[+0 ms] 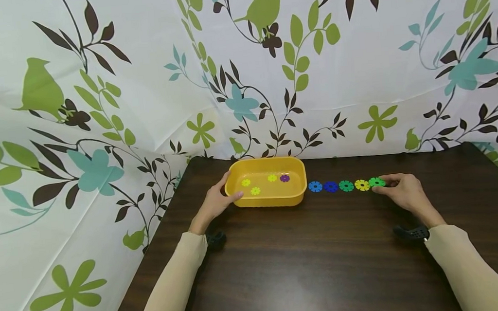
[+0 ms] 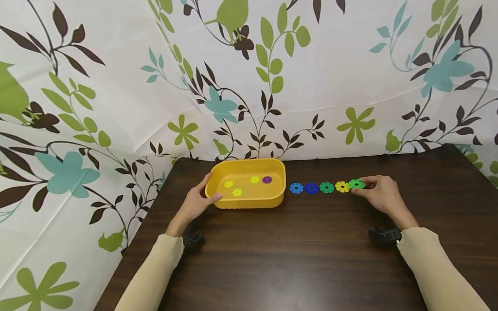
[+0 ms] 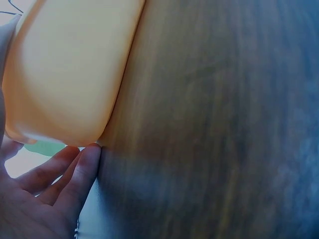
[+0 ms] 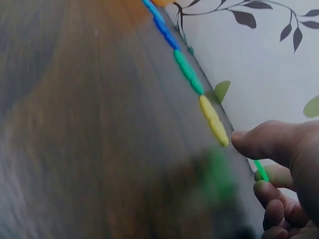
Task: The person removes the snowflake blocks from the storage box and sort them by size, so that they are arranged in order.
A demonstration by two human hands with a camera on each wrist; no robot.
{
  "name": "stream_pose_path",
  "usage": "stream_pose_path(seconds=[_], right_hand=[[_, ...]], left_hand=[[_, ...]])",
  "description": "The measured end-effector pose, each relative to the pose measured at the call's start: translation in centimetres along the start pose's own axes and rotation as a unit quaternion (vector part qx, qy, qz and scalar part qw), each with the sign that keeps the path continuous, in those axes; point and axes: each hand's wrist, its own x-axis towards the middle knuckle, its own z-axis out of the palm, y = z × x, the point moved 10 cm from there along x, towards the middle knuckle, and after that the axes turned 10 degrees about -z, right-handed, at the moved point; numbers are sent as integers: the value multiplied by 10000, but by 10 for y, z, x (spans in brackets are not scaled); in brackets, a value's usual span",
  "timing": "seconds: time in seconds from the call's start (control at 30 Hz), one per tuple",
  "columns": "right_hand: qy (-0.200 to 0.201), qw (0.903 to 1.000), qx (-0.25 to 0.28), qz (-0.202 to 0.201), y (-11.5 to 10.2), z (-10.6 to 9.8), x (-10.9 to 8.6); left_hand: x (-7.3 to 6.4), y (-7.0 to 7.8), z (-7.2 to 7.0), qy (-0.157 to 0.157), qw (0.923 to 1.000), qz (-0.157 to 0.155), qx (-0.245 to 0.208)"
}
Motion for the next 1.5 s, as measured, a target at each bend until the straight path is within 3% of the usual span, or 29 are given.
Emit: stream_pose_path(seconds=[0.33,0.63,1.07,1.5], right_hand=[[-148,9997,-118,166,9,2,0],[-584,9948,31,830,16,5,-2],[-719,9909,-235,1116,8,3,0],[-810,9798,300,1805,14,5,-5]], left_hand=[[-1,-1,-1,15,10000,15,-18],[0,-2,0,9,9999,-57,100],[1,-2,1,-42,10000,-32,-21],[1,-2,1,-2,10000,-15,-62]])
